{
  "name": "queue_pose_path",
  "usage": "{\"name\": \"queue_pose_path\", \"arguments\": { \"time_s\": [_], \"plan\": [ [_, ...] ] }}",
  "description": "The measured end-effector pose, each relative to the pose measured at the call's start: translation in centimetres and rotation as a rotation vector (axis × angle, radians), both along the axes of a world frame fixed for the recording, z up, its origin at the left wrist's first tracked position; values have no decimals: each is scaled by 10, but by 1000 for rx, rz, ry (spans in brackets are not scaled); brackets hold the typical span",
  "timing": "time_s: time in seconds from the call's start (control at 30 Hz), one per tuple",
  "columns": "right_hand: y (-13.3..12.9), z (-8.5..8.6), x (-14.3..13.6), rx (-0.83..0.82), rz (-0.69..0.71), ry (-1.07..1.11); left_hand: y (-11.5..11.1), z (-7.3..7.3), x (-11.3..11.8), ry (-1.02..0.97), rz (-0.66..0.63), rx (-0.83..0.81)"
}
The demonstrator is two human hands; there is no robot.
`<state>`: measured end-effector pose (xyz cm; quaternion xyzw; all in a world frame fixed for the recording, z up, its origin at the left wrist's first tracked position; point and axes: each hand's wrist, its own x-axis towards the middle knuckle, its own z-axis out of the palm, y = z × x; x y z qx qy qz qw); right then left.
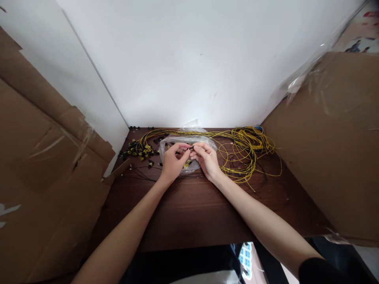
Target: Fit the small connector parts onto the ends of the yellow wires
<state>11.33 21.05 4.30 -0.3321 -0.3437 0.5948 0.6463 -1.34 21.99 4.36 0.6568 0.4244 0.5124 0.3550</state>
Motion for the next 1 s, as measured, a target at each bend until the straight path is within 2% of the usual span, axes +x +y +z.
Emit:
{"name": "queue_pose_path", "arguments": {
  "time_s": [0.2,0.57,0.8,1.0],
  "plan": [
    [1,-3,0,6,-39,-29,0,1,0,-6,17,-6],
    [0,-4,-2,28,-20,-83,1,3,0,11,69,-2],
    [-2,-2,-3,127,-77,-305,4,6,-3,-110,87,-54],
    [-3,-8,0,229,-112,-498,4,6,-2,-152,108,-84]
  ]
}}
